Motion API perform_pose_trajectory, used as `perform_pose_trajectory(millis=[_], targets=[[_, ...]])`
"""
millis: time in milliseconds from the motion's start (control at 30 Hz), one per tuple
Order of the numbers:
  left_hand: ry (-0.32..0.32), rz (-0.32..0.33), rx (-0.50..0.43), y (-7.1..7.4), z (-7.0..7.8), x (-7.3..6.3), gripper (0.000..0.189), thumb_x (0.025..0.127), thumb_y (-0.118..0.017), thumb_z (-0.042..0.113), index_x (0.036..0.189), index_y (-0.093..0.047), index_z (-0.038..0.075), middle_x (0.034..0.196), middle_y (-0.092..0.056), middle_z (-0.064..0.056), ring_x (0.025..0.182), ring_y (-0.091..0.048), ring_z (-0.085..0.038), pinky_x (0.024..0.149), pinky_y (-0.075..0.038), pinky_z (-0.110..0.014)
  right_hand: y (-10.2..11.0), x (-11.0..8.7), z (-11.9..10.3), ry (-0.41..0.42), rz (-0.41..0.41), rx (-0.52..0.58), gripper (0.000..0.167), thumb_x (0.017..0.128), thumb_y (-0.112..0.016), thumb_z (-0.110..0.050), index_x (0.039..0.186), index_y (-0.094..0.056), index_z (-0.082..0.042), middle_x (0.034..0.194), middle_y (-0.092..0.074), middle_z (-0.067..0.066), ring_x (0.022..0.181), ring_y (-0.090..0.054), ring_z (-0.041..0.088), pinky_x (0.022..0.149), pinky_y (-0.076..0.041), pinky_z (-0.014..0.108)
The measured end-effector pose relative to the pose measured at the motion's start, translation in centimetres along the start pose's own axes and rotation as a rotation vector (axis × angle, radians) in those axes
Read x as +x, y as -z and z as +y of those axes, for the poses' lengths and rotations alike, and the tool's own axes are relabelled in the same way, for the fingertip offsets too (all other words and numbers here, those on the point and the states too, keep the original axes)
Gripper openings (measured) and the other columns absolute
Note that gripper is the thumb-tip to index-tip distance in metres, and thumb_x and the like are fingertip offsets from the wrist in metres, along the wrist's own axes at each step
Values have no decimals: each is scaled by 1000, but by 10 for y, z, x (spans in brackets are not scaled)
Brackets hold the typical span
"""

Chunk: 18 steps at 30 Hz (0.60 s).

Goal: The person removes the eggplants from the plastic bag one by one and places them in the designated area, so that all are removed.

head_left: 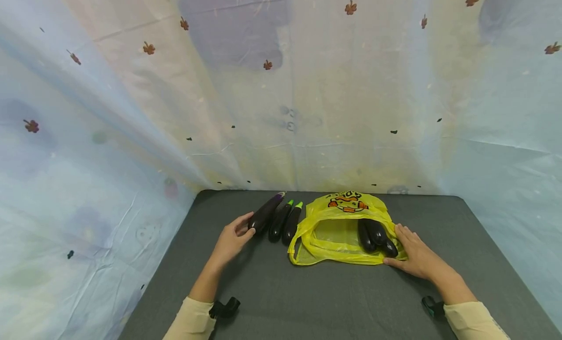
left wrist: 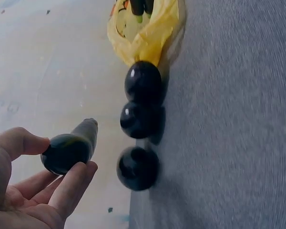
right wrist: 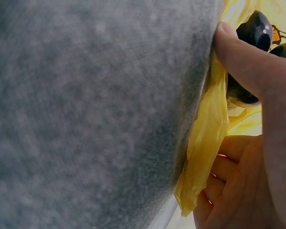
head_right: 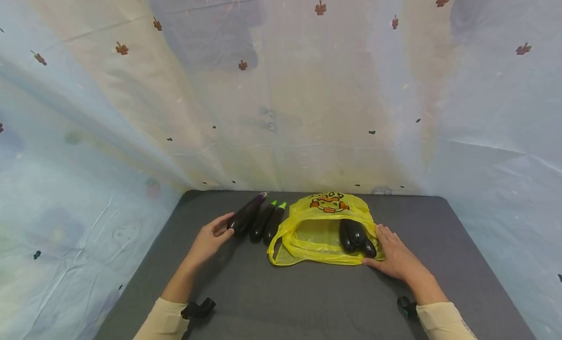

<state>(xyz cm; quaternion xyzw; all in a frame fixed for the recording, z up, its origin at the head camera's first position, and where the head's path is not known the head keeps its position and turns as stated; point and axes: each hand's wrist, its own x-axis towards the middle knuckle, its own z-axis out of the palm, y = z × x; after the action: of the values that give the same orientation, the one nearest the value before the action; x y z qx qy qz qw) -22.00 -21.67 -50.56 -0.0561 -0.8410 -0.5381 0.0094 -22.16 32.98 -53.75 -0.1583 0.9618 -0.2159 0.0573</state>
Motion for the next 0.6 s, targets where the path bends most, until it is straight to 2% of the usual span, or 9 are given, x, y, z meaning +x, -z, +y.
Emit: perform_pose_trajectory(millis=[233, 600], targets=[[55, 36, 14, 9, -8, 1, 56, 108, -69, 20, 161, -51, 15, 160, -54, -17, 140, -58, -41, 108, -54, -58, 0, 1, 0, 6, 2, -5, 123, 89, -80, -62, 165, -19, 13, 168, -18, 41, 154, -19, 60, 124, -18, 73], [66, 49, 47, 18, -21, 3, 57, 109, -67, 20, 162, -49, 11, 161, -50, -23, 142, -55, -48, 107, -54, -60, 0, 0, -1, -6, -2, -15, 123, 89, -81, -61, 165, -20, 13, 169, -19, 41, 155, -19, 60, 123, -18, 74]])
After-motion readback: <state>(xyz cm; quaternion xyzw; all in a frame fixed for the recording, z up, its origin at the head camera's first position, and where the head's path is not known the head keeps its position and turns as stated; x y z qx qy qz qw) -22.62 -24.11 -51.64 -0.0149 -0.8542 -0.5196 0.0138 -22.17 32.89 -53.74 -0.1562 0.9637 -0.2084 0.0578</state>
